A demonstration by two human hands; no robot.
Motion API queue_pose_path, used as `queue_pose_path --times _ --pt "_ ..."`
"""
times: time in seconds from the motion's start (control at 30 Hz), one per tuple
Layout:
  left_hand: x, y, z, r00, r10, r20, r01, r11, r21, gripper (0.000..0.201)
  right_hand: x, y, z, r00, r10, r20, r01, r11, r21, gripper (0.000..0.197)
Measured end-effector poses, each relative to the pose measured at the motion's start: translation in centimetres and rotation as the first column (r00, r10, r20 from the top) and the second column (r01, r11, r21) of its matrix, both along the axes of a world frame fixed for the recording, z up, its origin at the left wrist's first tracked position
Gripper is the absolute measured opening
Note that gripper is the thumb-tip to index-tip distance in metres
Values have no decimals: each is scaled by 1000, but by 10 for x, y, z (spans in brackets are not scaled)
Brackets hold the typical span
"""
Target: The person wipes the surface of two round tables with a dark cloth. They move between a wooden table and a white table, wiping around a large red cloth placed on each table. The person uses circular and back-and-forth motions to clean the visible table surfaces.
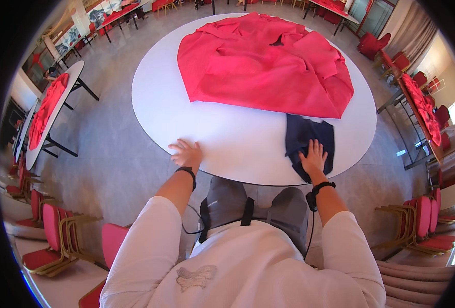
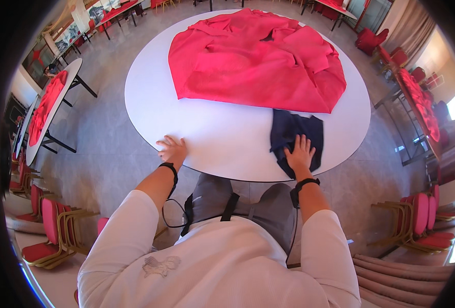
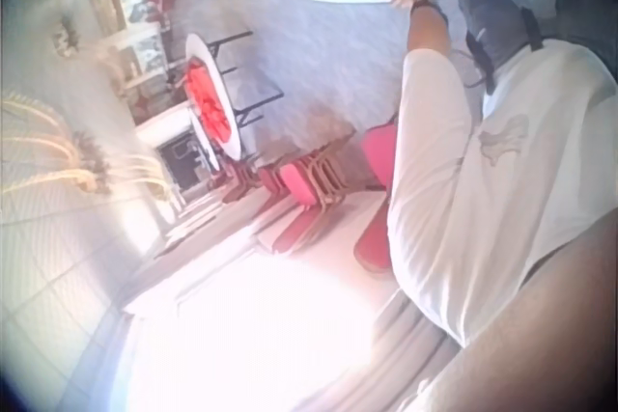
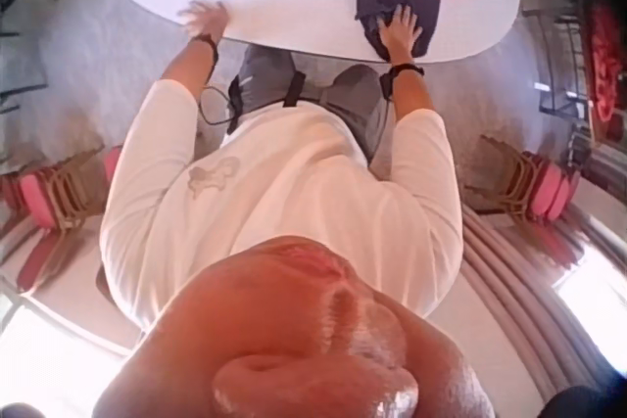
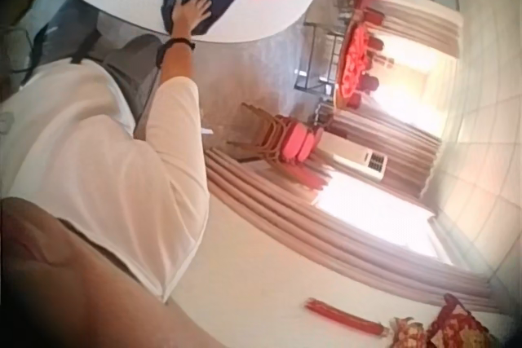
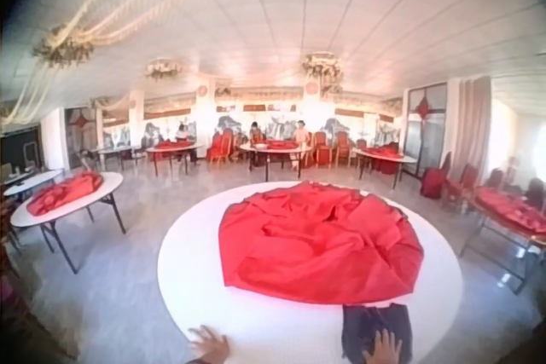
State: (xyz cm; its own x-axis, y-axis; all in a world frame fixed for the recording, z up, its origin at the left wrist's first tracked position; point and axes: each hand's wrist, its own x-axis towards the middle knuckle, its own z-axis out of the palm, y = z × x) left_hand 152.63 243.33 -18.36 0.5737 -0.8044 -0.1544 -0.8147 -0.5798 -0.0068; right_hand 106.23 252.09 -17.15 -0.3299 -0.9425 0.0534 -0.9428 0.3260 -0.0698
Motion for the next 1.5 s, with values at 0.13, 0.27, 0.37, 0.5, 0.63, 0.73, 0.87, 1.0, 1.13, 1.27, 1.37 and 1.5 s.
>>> queue_pose_path --times 0.13,0.27,0.37,0.5,0.63,0.73,0.87,1.0,1.13,1.27,1.37,1.5 --pt "40 -6 -15 984 -139 115 118 977 177 95 30 -10 7 984 -178 5 177 982 68 95" --pt "-6 3 46 986 -160 -56 169 944 282 103 106 -18 8 997 67 39 -68 997 37 104" --pt "20 7 41 932 -357 67 315 886 339 108 192 -24 8 943 332 35 -332 943 0 99" --pt "12 17 69 953 -283 -105 302 892 338 118 199 -18 4 859 506 77 -502 862 -63 94" --pt "18 17 59 953 -253 -166 295 900 320 119 133 -12 4 922 386 -10 -385 918 -99 86" --pt "34 5 33 949 -280 -143 312 896 316 122 61 -4 7 994 105 -8 -105 993 -55 88" --pt "55 -9 16 905 -391 -167 423 790 443 120 2 16 3 988 -137 69 137 991 0 95" --pt "63 -28 77 728 -579 -366 685 641 348 93 27 10 3 978 -208 32 207 978 25 99" --pt "19 -13 210 251 -535 -806 818 562 -119 68 86 -3 4 999 -9 31 9 1000 4 100" --pt "-20 46 339 -464 -556 -689 658 305 -689 68 126 -12 15 996 75 42 -77 996 44 97" --pt "-33 115 404 -750 -427 -505 488 158 -858 58 132 -13 21 995 83 62 -85 996 36 97" --pt "-61 148 428 -966 -178 -189 188 20 -982 32 134 -13 21 994 89 69 -91 995 29 97"
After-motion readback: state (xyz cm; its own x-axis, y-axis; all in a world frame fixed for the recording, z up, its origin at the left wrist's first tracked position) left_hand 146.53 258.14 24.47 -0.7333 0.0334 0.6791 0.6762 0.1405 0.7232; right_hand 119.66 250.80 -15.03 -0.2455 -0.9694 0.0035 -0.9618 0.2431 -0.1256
